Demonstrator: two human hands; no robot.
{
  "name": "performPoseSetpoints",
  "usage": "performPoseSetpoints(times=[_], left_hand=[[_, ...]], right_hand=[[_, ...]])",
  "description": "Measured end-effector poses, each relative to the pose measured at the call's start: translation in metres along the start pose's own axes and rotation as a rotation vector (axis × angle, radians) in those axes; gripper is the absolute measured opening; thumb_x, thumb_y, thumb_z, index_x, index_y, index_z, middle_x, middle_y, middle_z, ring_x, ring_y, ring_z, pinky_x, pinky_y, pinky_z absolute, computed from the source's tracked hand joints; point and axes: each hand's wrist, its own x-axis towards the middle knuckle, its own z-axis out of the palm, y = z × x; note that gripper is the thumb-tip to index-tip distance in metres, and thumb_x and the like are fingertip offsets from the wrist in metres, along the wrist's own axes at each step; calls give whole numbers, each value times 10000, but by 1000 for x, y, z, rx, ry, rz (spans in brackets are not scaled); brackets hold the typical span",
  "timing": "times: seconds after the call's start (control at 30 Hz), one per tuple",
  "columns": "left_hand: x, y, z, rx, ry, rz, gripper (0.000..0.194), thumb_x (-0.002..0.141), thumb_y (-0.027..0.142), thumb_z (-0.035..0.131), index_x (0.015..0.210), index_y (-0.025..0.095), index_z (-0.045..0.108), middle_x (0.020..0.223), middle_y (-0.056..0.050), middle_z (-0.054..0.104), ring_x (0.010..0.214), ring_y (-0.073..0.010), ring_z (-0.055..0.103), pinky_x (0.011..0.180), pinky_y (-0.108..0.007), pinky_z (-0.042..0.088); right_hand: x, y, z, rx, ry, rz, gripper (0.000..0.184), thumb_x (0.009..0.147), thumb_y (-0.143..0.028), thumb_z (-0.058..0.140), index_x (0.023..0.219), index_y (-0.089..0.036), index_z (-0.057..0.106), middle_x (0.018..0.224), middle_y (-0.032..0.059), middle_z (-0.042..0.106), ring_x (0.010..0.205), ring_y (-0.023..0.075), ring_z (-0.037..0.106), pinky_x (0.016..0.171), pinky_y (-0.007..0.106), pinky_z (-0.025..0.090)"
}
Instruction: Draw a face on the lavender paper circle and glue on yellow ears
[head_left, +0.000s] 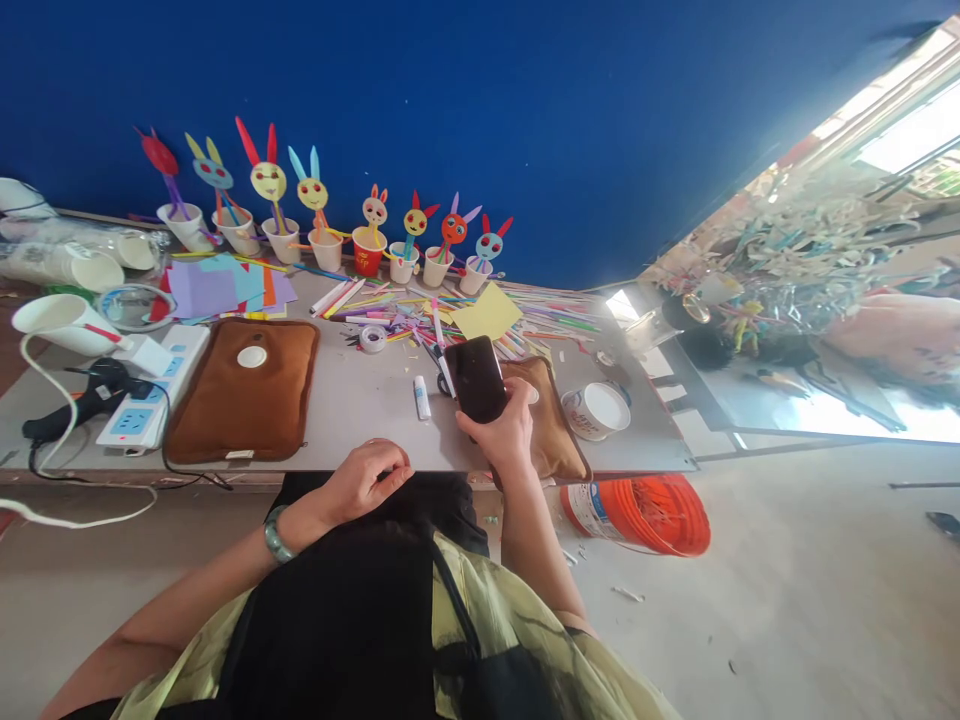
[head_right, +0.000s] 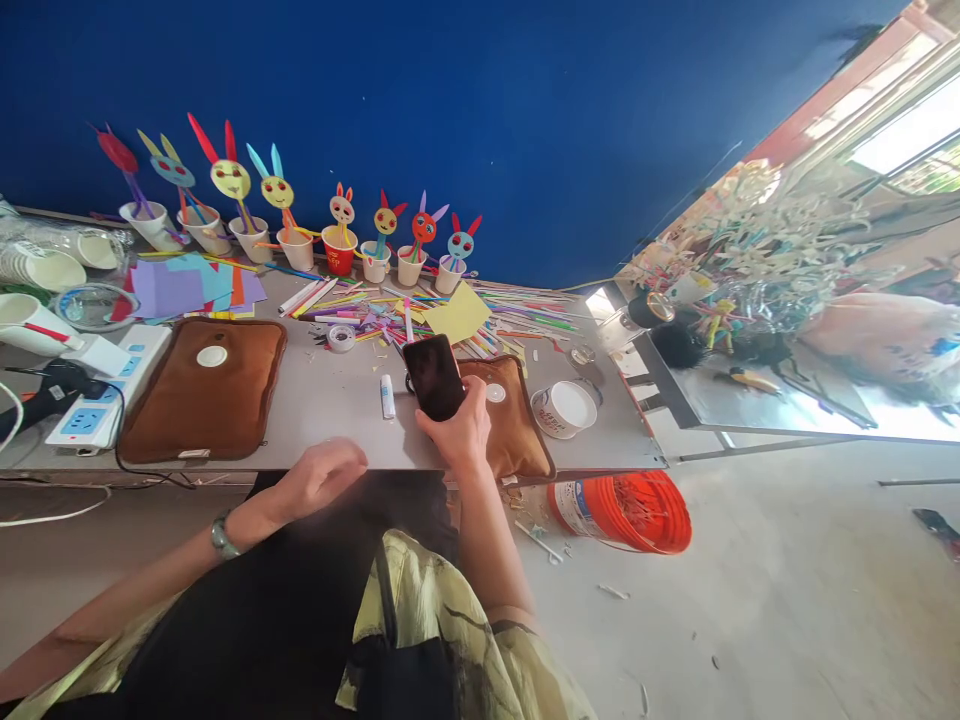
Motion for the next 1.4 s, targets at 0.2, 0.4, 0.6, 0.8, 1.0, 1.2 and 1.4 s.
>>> performPoseSetpoints(times=[0.2, 0.4, 0.6, 0.8, 1.0, 1.2, 1.4], left_hand=[[20, 0, -9, -83, 54, -93, 314, 1033, 431, 512, 1142, 178, 662, 1092, -86, 767, 1009, -203, 730, 886, -303, 562], [12, -6, -8, -10, -4, -84, 268, 1026, 388, 520, 1119, 183, 666, 1078, -88, 771, 985, -208, 737, 890, -320, 566], [4, -14, -7, 96, -43, -79, 236, 1023, 343, 509, 1095, 191, 676, 1073, -86, 769, 981, -219, 731, 898, -344, 565], [2, -20, -8, 69, -29, -105, 225, 1002, 339, 546, 1112, 195, 681, 1080, -84, 761, 999, -218, 723, 923, -346, 562], [25, -33, 16, -233, 7, -118, 735, 927, 363, 672, 1572, 196, 362, 1296, -132, 690, 950, -179, 709, 944, -365, 571], [53, -32, 35, -472, -33, -124, 811, 909, 310, 695, 1610, 179, 307, 1154, -118, 745, 1017, -237, 722, 926, -398, 579], [68, -34, 37, -785, -101, -187, 864, 847, 323, 790, 1583, 179, 362, 1084, -100, 753, 977, -228, 728, 909, -380, 582]], right_hand=[[-10, -7, 16, 113, 23, -88, 783, 583, -545, 811, 1201, -280, 408, 1142, 55, 595, 955, 275, 646, 774, 386, 522], [-2, 2, 24, 81, 15, -72, 808, 581, -520, 824, 1229, -266, 414, 1219, 91, 582, 1038, 320, 648, 848, 462, 548], [9, 8, 26, 40, 6, -46, 812, 599, -495, 823, 1258, -249, 417, 1252, 116, 572, 1130, 347, 627, 908, 493, 542], [10, 5, 23, 66, 39, -2, 809, 580, -486, 839, 1231, -236, 428, 1240, 115, 580, 1108, 333, 632, 911, 484, 538], [-7, -9, 30, 333, -23, 25, 862, 564, -518, 883, 1254, -233, 453, 1223, 101, 641, 1102, 302, 644, 944, 470, 539], [-21, -15, 41, 537, -69, 128, 835, 569, -538, 898, 1223, -219, 490, 1184, 104, 666, 1085, 284, 665, 949, 444, 555], [-10, 6, 24, 801, -222, 161, 722, 605, -494, 896, 1155, -252, 495, 1099, 57, 691, 999, 246, 690, 871, 419, 590]])
